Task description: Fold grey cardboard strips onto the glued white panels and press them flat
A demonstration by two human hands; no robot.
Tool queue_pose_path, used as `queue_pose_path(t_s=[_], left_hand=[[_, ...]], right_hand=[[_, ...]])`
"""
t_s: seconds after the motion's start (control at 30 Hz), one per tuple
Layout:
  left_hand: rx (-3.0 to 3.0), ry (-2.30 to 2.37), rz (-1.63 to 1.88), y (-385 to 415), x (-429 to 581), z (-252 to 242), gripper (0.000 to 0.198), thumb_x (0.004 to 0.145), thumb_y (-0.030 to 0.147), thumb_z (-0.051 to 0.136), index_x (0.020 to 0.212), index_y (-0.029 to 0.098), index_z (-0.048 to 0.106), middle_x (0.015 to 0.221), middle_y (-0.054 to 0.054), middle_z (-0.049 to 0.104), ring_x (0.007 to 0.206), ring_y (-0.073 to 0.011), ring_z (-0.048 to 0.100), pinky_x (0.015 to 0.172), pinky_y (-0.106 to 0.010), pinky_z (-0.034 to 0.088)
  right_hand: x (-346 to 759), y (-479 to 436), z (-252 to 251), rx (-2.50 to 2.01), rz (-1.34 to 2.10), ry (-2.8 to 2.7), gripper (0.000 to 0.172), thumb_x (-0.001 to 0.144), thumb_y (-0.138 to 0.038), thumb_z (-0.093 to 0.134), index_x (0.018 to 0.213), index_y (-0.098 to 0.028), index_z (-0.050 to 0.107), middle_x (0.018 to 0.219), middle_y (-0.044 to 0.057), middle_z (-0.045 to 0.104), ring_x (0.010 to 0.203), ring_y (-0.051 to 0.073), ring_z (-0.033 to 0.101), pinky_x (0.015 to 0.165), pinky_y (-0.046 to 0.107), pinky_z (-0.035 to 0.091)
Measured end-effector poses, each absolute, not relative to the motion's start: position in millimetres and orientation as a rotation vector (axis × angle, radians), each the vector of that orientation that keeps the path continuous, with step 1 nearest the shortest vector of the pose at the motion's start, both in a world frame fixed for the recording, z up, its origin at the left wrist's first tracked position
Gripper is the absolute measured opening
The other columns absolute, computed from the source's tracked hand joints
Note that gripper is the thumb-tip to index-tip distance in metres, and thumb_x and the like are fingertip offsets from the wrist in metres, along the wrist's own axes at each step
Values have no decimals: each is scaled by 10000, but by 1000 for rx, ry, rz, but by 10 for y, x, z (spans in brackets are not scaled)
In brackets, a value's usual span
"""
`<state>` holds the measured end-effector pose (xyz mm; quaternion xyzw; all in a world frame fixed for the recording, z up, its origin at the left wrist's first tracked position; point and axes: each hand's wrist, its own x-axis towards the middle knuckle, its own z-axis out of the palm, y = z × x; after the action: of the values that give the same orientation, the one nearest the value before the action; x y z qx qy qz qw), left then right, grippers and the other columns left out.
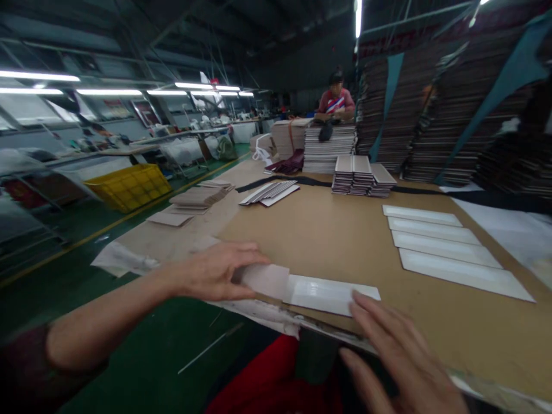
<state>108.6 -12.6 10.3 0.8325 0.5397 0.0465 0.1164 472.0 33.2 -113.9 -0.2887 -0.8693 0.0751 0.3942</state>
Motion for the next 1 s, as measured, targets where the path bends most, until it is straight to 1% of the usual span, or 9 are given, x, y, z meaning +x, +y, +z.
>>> queue_pose_path(t_s=[0.07, 0.23, 0.3, 0.37, 0.43, 0.5, 0.63, 0.83, 1.0], left_hand=[[2475, 1459, 160, -141, 1393, 24, 443, 853, 420, 697, 1241, 222, 614, 1036, -51, 628, 923, -225, 635, 760, -310, 498], [2497, 1377, 197, -129, 1793, -75, 401, 873, 406, 682, 1216, 210, 612, 1022, -54, 629, 878, -218, 633, 717, -314, 515], [2494, 1347, 224, -107, 1817, -82, 402, 881, 405, 673, 1232, 220, 608, 1072, -59, 638, 937, -229, 638, 799, -339, 530], [2499, 1354, 321, -88, 1776, -99, 536, 862, 457, 696, 1332, 243, 549, 1252, -83, 610, 1119, -276, 602, 957, -409, 503], [2484, 1458, 497, -83, 1690, -150, 737, 828, 502, 729, 1452, 256, 423, 1453, -109, 487, 1310, -320, 483, 1100, -484, 407], [2393, 1638, 675, -96, 1595, -250, 814, 831, 473, 729, 1501, 230, 335, 1529, -133, 395, 1384, -319, 403, 1157, -499, 346], [2194, 1804, 648, -146, 1535, -554, 690, 842, 414, 702, 1427, 186, 417, 1424, -141, 513, 1302, -320, 474, 1105, -501, 401], [2191, 1756, 545, -118, 1624, -832, 521, 885, 409, 651, 1340, 207, 501, 1334, -120, 611, 1225, -328, 532, 1053, -523, 413], [2120, 1751, 621, -54, 1558, -884, 584, 843, 373, 686, 1369, 207, 496, 1349, -122, 614, 1240, -316, 538, 1063, -494, 419]], right_hand=[[4389, 209, -916, -596, 151, -2326, 615, 979, -391, 549, 1555, -310, 350, 1478, 73, 530, 1302, 307, 553, 1025, 498, 548], [4183, 174, -904, -564, 157, -2373, 581, 988, -315, 564, 1539, -263, 387, 1436, 90, 574, 1248, 283, 605, 977, 467, 590], [4277, 200, -934, -569, 177, -2368, 570, 985, -307, 568, 1531, -273, 406, 1412, 78, 597, 1224, 276, 624, 977, 450, 592], [4423, 275, -927, -591, 187, -2353, 534, 983, -332, 575, 1501, -288, 453, 1390, 66, 616, 1208, 274, 635, 991, 452, 584], [4620, 419, -899, -709, 201, -2289, 464, 982, -428, 566, 1425, -293, 547, 1355, 64, 642, 1182, 287, 650, 1027, 489, 554], [4849, 610, -885, -953, 247, -2162, 465, 950, -574, 552, 1303, -289, 655, 1303, 74, 674, 1123, 313, 679, 1021, 520, 549], [5187, 930, -964, -1275, 427, -2031, 578, 820, -738, 607, 1175, -302, 741, 1178, 86, 733, 1036, 341, 709, 873, 485, 623], [5127, 1011, -1142, -1032, 519, -2286, 488, 882, -646, 598, 1258, -351, 694, 1312, 26, 673, 1210, 317, 628, 1042, 538, 522], [5022, 1037, -1159, -943, 609, -2322, 471, 868, -632, 634, 1228, -339, 717, 1301, 48, 679, 1232, 314, 612, 1043, 543, 514]])
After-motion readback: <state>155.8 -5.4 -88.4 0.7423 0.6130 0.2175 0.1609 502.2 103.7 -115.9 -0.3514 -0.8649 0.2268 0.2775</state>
